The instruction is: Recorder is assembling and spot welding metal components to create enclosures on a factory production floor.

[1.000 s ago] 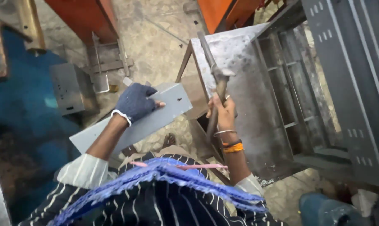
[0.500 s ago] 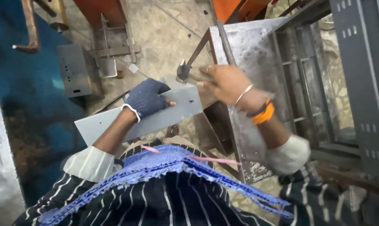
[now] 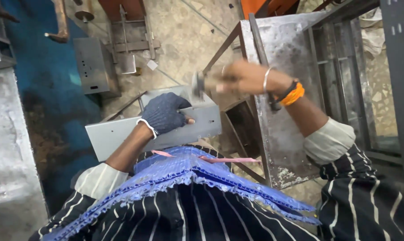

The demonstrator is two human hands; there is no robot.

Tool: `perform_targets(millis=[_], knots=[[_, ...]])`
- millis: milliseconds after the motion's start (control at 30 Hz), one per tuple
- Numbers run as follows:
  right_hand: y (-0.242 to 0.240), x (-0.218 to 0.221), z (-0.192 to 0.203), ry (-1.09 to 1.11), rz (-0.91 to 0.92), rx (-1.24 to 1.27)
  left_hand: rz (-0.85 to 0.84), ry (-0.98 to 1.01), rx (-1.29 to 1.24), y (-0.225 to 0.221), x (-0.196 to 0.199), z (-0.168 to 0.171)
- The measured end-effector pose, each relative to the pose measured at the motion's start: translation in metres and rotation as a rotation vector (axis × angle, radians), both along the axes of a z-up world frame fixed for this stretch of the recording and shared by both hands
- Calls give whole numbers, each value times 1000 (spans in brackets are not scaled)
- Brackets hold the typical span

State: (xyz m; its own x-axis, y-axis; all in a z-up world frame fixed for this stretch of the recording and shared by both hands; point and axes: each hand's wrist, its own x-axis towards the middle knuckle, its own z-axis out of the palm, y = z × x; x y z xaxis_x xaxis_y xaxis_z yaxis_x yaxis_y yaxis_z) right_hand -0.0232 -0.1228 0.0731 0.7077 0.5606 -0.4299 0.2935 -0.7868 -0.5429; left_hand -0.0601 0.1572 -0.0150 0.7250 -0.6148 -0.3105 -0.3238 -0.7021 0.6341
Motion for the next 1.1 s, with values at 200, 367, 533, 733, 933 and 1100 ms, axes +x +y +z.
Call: perform_targets(millis=[200,367,533,733,933,1100], knots=[[-3,10,-20,-29,-14,-17,10,31,64,7,-6,15],[5,3,-36,81,104,146,-5,-1,37,12,-8,2],[9,13,-18,34,100,-15,-22,-2,80,11,-11,12],[-3,16,-54,2,289,253,-4,-18,44,17,-4,1],[-42,49,-39,11,-61,53,104,-27,25,18,26,10],[-143,80,-84,179,-397,52,159,-103,-100,9,48,17]])
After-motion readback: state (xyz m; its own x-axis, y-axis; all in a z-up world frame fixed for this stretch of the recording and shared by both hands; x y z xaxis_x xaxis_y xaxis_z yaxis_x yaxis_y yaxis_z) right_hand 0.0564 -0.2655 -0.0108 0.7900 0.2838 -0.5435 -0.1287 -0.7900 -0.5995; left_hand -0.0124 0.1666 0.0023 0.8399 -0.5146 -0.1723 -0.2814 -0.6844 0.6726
